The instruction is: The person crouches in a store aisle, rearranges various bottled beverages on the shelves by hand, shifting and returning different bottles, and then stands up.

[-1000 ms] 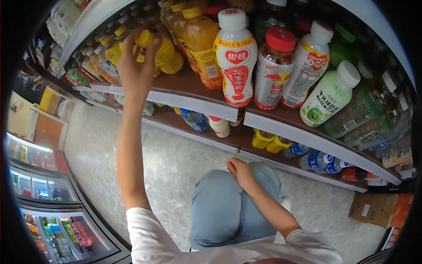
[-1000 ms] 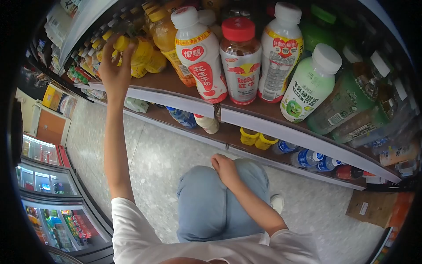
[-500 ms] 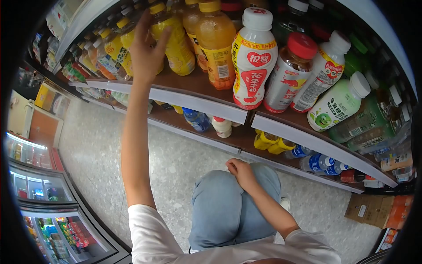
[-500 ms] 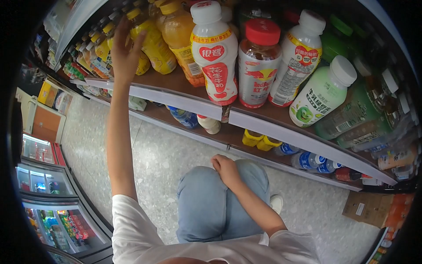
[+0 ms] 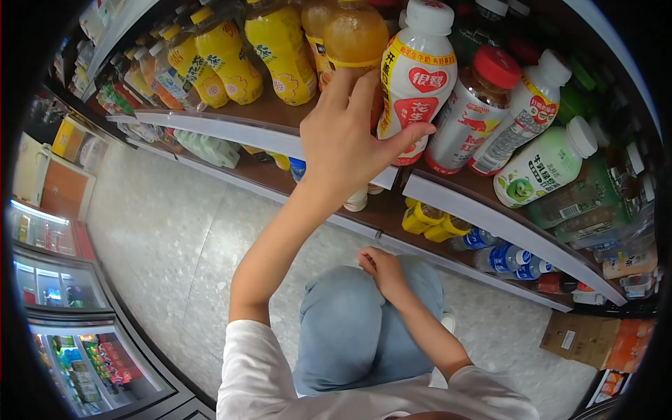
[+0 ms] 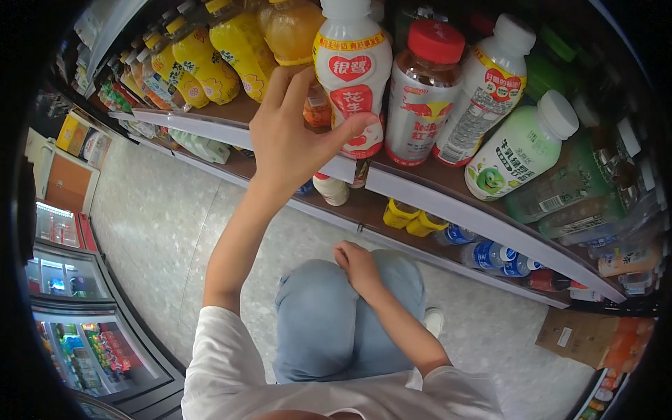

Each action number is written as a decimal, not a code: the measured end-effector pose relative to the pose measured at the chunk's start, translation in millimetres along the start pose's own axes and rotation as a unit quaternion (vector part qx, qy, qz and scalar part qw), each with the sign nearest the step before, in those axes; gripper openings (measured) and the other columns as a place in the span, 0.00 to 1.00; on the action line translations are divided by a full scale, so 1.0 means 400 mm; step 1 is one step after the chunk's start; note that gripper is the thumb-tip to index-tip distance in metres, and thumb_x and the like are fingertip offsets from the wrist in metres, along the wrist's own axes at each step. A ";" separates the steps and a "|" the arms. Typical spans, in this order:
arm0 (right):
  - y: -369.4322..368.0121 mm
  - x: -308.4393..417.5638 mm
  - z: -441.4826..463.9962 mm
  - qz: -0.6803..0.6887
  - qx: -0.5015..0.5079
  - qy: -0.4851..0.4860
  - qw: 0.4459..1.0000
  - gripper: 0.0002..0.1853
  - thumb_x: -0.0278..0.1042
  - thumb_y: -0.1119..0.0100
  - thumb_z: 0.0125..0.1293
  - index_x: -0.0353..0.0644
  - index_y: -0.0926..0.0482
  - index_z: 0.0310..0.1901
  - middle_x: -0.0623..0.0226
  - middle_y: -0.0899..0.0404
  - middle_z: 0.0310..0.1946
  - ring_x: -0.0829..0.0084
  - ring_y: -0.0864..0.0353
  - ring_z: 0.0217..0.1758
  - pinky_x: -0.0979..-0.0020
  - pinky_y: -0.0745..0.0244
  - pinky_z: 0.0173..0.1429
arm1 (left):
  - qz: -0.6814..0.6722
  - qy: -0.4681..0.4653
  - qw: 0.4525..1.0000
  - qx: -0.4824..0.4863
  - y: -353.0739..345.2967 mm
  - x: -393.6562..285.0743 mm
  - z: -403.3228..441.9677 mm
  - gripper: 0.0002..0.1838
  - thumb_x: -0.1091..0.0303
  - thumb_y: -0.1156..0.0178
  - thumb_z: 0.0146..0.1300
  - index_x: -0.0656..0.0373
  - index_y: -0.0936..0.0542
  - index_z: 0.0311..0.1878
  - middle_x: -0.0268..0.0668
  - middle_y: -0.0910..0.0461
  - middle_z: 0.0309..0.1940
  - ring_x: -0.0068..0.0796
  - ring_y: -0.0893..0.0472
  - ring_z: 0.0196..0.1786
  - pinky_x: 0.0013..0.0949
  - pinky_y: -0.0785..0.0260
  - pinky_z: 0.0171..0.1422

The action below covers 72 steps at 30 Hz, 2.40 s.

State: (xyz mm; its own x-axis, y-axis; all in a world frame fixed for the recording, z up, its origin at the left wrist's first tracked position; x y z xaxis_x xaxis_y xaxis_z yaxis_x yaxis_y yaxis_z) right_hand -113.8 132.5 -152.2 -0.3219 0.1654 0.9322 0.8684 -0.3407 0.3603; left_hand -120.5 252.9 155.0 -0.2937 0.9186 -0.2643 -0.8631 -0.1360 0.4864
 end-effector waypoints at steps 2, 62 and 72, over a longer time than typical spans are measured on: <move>-0.002 -0.001 -0.004 0.014 -0.004 0.000 1.000 0.05 0.30 0.42 0.65 0.39 0.25 0.37 0.55 0.21 0.31 0.54 0.21 0.34 0.62 0.29 0.38 | -0.058 0.037 0.998 -0.015 0.001 0.006 -0.010 0.29 0.53 0.24 0.46 0.63 0.23 0.46 0.38 0.20 0.39 0.32 0.18 0.36 0.33 0.25 0.36; 0.481 0.121 -0.117 0.600 -0.299 -0.078 0.738 0.38 0.66 0.53 0.67 0.36 0.36 0.63 0.60 0.32 0.62 0.62 0.36 0.67 0.61 0.40 0.67 | 0.000 -0.011 1.000 -0.002 0.028 0.397 -0.154 0.14 0.63 0.51 0.68 0.62 0.23 0.31 0.40 0.26 0.27 0.43 0.29 0.32 0.40 0.40 0.40; 0.533 0.029 -0.125 0.479 -0.425 0.022 0.768 0.20 0.47 0.45 0.70 0.45 0.30 0.57 0.67 0.23 0.52 0.70 0.24 0.52 0.69 0.31 0.45 | -0.005 0.083 0.990 -0.118 0.034 0.411 -0.173 0.20 0.67 0.55 0.73 0.67 0.27 0.24 0.42 0.30 0.22 0.39 0.30 0.29 0.37 0.38 0.35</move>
State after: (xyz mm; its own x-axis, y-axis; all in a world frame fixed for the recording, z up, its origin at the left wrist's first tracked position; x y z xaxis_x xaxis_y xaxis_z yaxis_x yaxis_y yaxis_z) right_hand 48.8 15.7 -62.8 0.2821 -0.5630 0.7768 0.1616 -0.7703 -0.6169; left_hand -208.7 376.4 60.6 -0.3317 0.8494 -0.4104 -0.9323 -0.2288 0.2801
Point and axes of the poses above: each hand's wrist, its own z-axis towards the middle knuckle, its own y-axis out of the back of the hand, x = y × z, the point moved 9 cm from there along z, towards the middle knuckle
